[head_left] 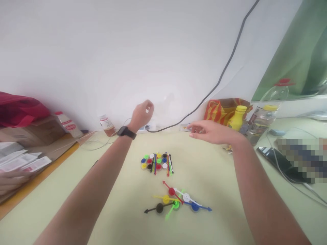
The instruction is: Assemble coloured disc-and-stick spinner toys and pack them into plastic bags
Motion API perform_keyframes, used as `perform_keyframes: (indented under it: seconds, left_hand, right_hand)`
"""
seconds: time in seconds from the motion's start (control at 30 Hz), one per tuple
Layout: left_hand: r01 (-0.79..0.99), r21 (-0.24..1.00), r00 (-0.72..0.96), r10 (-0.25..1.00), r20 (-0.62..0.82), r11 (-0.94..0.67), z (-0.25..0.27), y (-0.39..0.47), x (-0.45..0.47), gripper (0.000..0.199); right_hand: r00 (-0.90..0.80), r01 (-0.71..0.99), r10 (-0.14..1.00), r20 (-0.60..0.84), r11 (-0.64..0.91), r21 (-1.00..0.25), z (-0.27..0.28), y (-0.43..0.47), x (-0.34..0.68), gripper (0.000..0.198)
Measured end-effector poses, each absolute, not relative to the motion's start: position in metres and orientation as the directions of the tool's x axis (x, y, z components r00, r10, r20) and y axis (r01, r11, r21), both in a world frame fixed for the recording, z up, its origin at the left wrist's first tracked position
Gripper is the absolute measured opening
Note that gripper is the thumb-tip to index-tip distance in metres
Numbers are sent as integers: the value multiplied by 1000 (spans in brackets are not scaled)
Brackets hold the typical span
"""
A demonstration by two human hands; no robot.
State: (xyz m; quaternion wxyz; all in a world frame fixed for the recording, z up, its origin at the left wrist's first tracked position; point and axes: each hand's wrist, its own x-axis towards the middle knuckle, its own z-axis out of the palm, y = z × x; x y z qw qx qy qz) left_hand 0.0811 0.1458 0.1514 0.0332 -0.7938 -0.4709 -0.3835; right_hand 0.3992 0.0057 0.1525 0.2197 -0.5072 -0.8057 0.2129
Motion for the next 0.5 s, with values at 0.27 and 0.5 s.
perform_keyframes:
  seconds: [0.27, 0.5]
  left_hand:
    - [442, 719, 529, 804, 273, -535, 165, 21, 56, 23]
    - [531, 698, 558, 818, 138, -480, 162, 9, 31, 21]
  right_hand:
    - [-255, 491, 901, 351, 433, -756, 157, 1, 366, 75]
    - [-531, 295, 820, 214, 416, -860, 147, -1, 338, 52]
